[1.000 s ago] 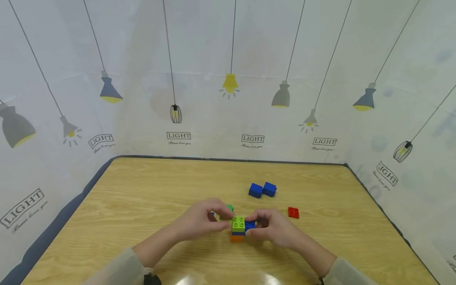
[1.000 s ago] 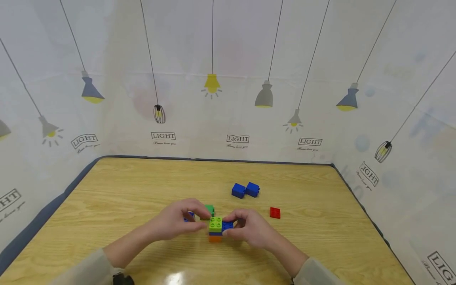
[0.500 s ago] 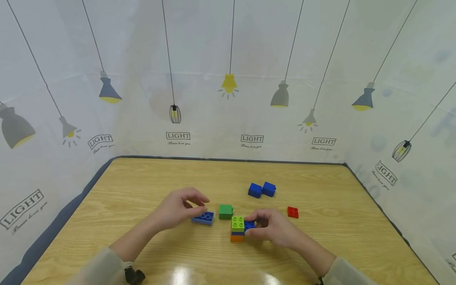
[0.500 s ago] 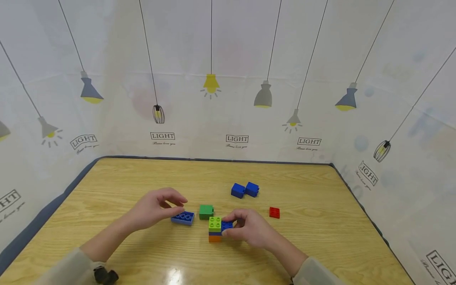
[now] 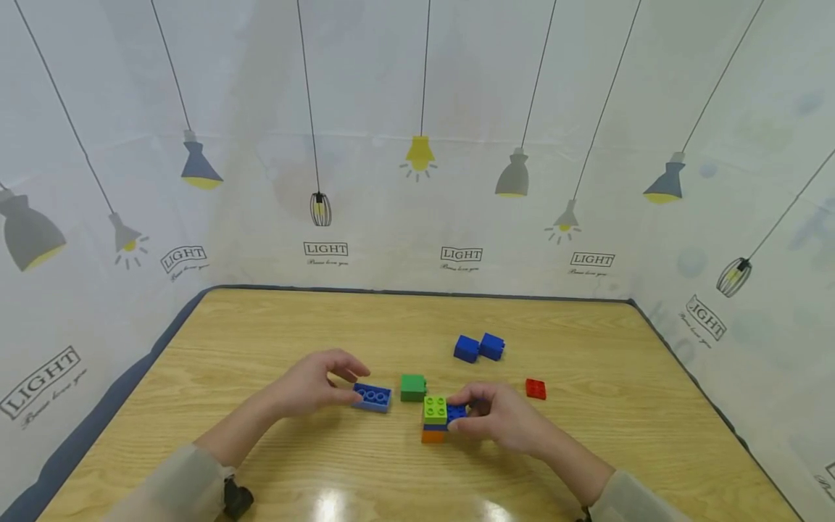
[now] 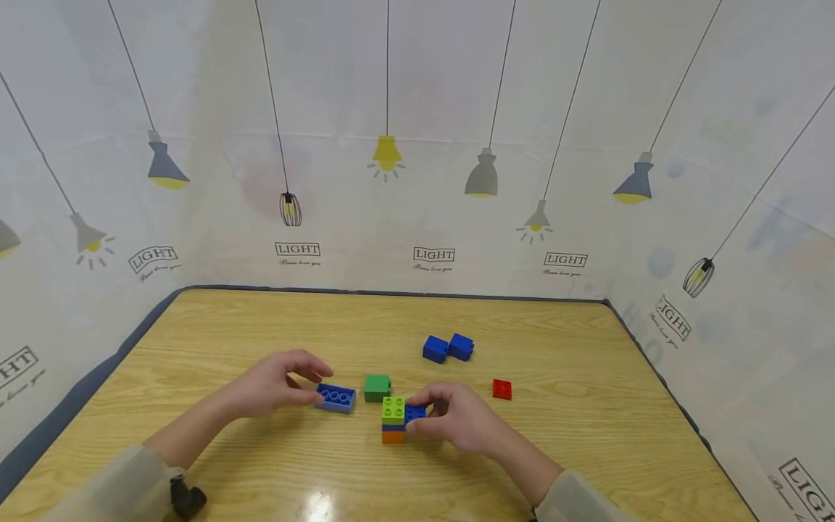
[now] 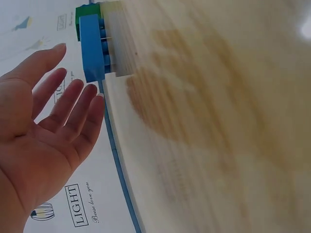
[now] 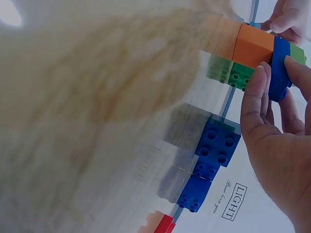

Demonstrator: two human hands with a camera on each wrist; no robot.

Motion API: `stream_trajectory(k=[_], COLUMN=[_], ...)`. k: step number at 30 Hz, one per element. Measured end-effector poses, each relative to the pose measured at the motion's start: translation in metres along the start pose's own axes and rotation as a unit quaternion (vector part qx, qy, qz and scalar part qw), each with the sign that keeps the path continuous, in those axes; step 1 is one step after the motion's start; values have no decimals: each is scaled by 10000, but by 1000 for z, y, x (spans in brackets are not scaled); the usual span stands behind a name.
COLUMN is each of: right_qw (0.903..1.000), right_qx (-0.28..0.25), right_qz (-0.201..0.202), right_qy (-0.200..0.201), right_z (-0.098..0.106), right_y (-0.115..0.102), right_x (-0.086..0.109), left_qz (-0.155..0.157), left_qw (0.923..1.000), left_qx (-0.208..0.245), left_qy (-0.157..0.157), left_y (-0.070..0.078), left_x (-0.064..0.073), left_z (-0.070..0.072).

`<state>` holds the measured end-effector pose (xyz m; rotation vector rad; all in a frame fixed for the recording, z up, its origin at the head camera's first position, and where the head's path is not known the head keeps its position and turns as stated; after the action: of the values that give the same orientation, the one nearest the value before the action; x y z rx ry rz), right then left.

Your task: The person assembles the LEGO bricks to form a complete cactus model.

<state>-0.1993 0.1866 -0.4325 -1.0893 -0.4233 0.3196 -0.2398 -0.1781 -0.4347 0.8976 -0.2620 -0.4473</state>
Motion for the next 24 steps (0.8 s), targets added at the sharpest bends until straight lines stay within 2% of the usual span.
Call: stream_trajectory(k=[7,24], right_qw=[10000,10000], right_qx=[35,14], right_qz=[11,27], right_qy=[23,5], right_z=[0,0], right_y=[1,1], right_x=[0,-1], left_qz=[117,309], left_qw=[9994,9978], left_qx=[-206,-378], left_qy=[-271,-444], left_y=[-7,-7], left_x=[-8,-10], left_z=[-3,-3])
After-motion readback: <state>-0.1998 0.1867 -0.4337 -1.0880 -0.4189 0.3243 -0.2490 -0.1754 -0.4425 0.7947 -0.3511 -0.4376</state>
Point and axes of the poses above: each hand's wrist, its own x-axis away from the middle knuckle, its own z-axis out of the back of the hand, y = z × x, the point moved 1 cm from there along -x, towards the middle knuckle, and after that the axes turned 2 degrees about y, right-handed, at the moved point
